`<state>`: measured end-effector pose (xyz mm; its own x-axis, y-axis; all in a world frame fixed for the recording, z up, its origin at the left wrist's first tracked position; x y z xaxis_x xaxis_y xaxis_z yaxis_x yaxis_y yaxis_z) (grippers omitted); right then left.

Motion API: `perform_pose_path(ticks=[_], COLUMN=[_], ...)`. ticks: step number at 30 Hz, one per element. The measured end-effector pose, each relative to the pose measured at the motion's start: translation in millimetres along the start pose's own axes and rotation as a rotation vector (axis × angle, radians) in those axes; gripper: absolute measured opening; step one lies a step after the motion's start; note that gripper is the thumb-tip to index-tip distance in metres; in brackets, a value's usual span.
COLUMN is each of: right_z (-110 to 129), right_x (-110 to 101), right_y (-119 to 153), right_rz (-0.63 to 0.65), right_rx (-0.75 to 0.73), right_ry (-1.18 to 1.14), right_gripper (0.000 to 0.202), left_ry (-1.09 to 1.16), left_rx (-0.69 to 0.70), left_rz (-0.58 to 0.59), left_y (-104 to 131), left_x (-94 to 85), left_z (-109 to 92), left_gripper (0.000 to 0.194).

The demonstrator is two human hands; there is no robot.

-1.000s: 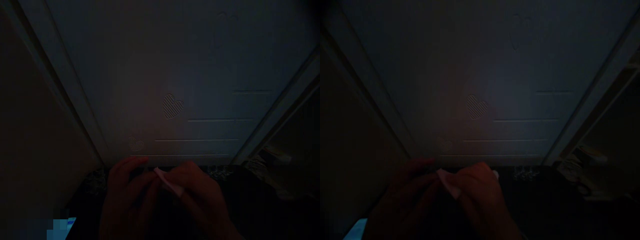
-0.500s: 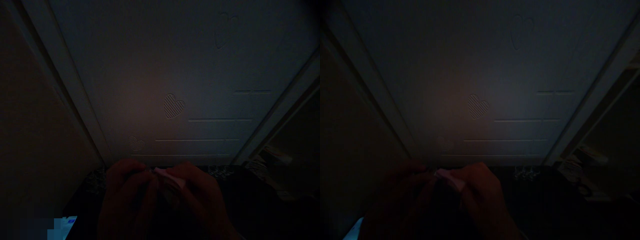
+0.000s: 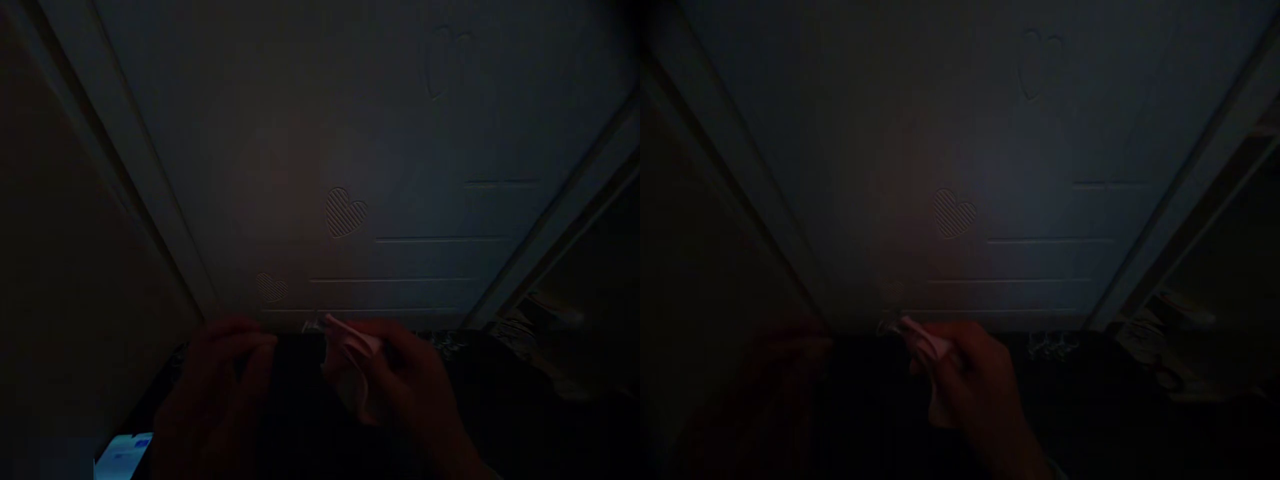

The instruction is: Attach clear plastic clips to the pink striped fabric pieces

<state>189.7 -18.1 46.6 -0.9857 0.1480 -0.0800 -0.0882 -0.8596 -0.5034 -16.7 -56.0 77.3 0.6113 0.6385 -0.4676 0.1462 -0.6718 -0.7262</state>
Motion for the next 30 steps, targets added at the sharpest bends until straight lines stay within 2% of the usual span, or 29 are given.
perform_pose_path(ticks=[4, 6, 9, 13, 16, 25, 30], right_z=[3.7, 5.2, 7.2, 14.1, 18.5, 14.7, 6.0], right_x=[2.7, 5.4, 9.8, 18.4, 22.4, 22.4, 19.2], right_y=[1.3, 1.5, 1.5, 3.4, 4.9, 3.9, 4.1], right_rz=[0.016, 0.044, 0.108, 0.243, 0.308, 0.295, 0.262], right_rx=[-0.027, -0.041, -0.083, -0.173, -0.188, -0.134, -0.045], right_ry=[0.019, 0.031, 0.046, 0.047, 0.052, 0.006, -0.061], right_gripper=[0.01, 0.01, 0.014, 0.022, 0.024, 0.026, 0.024], left_ry=[0.122, 0.155, 0.209, 0.216, 0.213, 0.251, 0.331], left_rx=[-0.172, -0.275, -0.339, -0.356, -0.325, -0.204, -0.266], left_rz=[0.186, 0.23, 0.277, 0.281, 0.298, 0.285, 0.329], left_y=[-4.6, -3.8, -2.5, -3.8, -5.1, -6.1, -4.4], left_x=[20.6, 29.2, 38.4, 40.3, 41.4, 40.6, 41.6], left_z=[8.5, 11.3, 10.9, 12.5, 10.6, 4.2, 4.5], left_gripper=[0.023, 0.034, 0.041, 0.039, 0.035, 0.023, 0.019])
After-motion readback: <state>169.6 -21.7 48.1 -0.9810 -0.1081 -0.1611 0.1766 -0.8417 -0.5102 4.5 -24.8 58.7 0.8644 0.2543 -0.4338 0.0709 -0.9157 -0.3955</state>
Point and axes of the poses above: each hand's wrist, its own y-axis away from the middle knuckle, its own x-axis out of the palm, z = x × y, the point moved 8 cm from there along -y, towards the middle knuckle, and after that the axes turned 6 degrees about -y, right-handed, at the moved point
